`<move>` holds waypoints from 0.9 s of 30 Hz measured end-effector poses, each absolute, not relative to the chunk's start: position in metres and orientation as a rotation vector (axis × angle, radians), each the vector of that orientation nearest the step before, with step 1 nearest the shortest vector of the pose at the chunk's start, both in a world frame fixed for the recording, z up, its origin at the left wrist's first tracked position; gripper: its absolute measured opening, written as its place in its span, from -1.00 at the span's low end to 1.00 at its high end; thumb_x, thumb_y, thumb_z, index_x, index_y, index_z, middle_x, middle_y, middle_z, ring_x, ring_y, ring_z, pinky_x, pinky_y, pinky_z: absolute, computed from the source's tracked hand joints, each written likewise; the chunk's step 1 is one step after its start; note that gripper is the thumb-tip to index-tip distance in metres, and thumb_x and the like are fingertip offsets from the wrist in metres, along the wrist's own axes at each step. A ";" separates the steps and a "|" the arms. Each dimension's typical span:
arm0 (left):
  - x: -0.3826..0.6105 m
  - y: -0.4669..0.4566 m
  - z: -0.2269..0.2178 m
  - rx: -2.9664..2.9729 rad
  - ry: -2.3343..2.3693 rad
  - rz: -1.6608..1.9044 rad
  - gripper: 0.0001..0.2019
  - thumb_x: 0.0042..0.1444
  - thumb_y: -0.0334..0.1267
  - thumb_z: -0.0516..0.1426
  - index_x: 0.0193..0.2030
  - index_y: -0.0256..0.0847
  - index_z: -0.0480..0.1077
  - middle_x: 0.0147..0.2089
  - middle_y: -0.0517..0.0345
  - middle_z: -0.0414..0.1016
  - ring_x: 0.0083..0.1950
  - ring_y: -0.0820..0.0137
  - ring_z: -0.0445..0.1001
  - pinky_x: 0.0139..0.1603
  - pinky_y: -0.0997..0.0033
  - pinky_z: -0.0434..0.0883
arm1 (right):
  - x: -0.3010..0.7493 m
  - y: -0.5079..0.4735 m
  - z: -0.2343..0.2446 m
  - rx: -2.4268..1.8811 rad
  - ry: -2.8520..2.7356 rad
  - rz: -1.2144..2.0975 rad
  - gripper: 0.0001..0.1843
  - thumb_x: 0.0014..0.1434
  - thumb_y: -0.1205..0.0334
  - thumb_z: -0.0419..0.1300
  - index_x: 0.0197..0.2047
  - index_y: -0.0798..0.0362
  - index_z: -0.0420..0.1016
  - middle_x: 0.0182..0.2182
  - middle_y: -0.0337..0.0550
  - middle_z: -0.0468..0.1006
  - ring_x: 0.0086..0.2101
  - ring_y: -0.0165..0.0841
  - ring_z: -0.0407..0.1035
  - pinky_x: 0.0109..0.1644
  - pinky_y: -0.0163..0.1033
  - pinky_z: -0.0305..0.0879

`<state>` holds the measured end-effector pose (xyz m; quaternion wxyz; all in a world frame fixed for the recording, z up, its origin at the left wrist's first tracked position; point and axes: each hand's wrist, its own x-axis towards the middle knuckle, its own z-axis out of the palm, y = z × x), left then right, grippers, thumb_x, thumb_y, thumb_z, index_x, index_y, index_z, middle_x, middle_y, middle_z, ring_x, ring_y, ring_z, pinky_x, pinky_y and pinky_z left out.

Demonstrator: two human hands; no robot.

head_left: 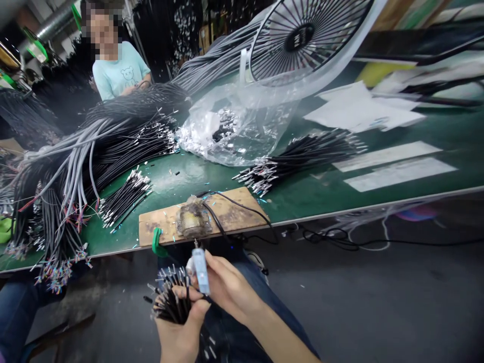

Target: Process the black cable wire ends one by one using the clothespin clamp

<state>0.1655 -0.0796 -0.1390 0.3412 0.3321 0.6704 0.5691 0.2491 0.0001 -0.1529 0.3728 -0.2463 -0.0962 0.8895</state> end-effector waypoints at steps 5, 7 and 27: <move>0.164 -0.087 -0.141 0.783 1.761 1.466 -0.80 -0.24 -0.22 0.32 -0.52 -0.23 0.41 -0.50 0.15 0.51 -0.41 0.36 0.51 -0.29 0.43 0.46 | 0.258 -0.006 -0.174 -0.633 -0.274 2.215 -0.55 -0.16 -0.13 0.35 -0.47 0.13 0.48 -0.61 -0.28 0.32 -0.56 -0.49 0.15 -0.47 -0.36 0.10; 0.165 -0.090 -0.142 0.747 1.767 1.443 -0.78 -0.25 -0.18 0.33 -0.53 -0.24 0.43 -0.50 0.13 0.51 -0.44 0.38 0.49 -0.32 0.45 0.45 | 0.266 -0.011 -0.179 -0.724 -0.443 2.109 -0.56 -0.12 -0.12 0.33 -0.52 0.14 0.44 -0.62 -0.28 0.28 -0.56 -0.50 0.11 -0.47 -0.36 0.07; 0.171 -0.112 -0.150 0.908 1.891 1.262 -0.93 -0.25 -0.30 0.28 -0.61 -0.14 0.46 -0.65 0.20 0.38 -0.61 0.41 0.35 -0.54 0.41 0.39 | 0.286 -0.037 -0.142 -0.722 -1.637 1.135 -0.71 0.21 0.35 0.03 -0.54 0.10 0.36 -0.60 -0.18 0.36 -0.51 -0.39 0.25 -0.41 -0.26 0.19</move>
